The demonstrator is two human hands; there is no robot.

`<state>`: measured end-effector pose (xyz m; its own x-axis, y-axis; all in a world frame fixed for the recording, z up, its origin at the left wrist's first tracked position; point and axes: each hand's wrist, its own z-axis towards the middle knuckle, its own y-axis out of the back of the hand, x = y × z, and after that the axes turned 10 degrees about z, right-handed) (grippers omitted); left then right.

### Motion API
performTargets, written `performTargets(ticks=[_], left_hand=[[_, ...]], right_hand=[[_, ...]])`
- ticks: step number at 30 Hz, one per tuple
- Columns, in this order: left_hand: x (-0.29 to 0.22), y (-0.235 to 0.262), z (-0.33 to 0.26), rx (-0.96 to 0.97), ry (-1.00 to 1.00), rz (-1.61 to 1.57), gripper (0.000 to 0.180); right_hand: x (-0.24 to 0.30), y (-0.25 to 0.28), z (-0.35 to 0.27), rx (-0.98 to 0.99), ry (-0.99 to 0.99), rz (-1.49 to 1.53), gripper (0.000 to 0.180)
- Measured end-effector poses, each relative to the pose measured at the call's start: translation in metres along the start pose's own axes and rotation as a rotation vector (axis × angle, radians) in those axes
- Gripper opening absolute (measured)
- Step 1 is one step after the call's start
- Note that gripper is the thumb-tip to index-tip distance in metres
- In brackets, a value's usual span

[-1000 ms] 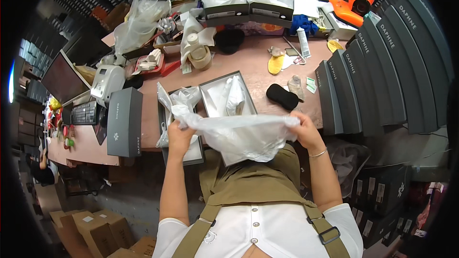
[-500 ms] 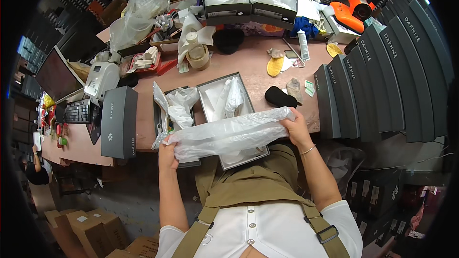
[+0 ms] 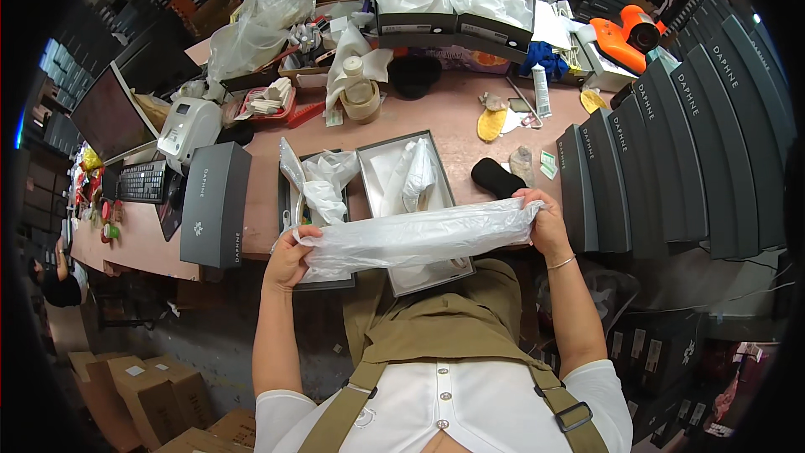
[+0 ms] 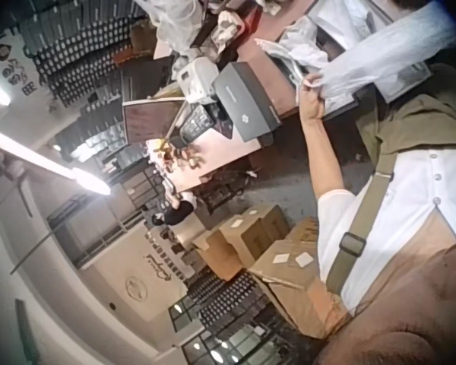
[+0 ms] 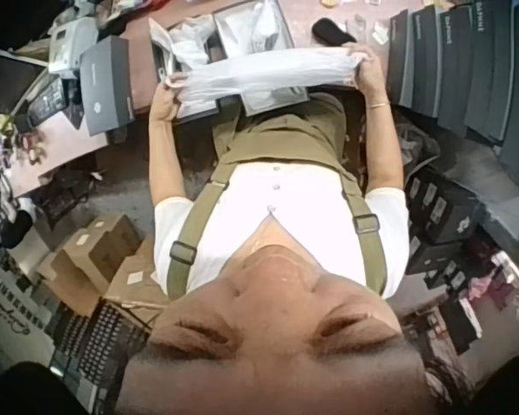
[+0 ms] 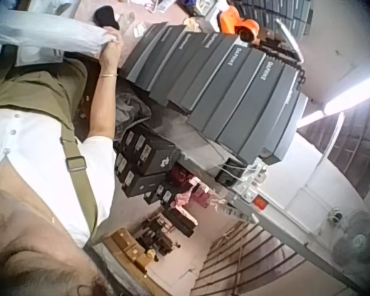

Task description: The recorder is packing finished silver high-heeled shoes into boxes using protective tissue paper and organizing them into stacks.

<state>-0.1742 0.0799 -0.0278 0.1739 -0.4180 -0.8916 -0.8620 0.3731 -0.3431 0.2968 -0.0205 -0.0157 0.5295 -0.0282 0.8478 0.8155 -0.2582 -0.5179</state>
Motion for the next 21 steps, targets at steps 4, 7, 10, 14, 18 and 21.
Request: performTargets(ticks=[4, 7, 10, 14, 18, 21], left_hand=[[-0.018, -0.008, 0.003, 0.146, 0.028, 0.039, 0.013], [-0.024, -0.008, 0.005, 0.102, 0.089, 0.222, 0.017], [-0.024, -0.009, 0.01, -0.036, 0.032, 0.745, 0.017], [-0.048, -0.035, 0.008, 0.022, -0.099, 0.946, 0.031], [-0.076, -0.061, -0.001, 0.09, -0.181, 0.96, 0.04], [-0.093, -0.076, -0.003, 0.161, -0.249, 0.981, 0.043]], right_hand=[[-0.006, 0.022, 0.003, -0.07, -0.173, -0.049, 0.02], [-0.007, 0.034, 0.0, -0.021, -0.228, -0.074, 0.018], [0.004, 0.039, -0.006, 0.289, -0.009, -0.747, 0.015], [0.052, 0.039, -0.015, 0.344, -0.256, -1.452, 0.014], [0.077, -0.053, -0.006, 0.456, -0.018, -0.854, 0.041], [0.041, -0.115, 0.012, 0.794, 0.152, -1.02, 0.066]])
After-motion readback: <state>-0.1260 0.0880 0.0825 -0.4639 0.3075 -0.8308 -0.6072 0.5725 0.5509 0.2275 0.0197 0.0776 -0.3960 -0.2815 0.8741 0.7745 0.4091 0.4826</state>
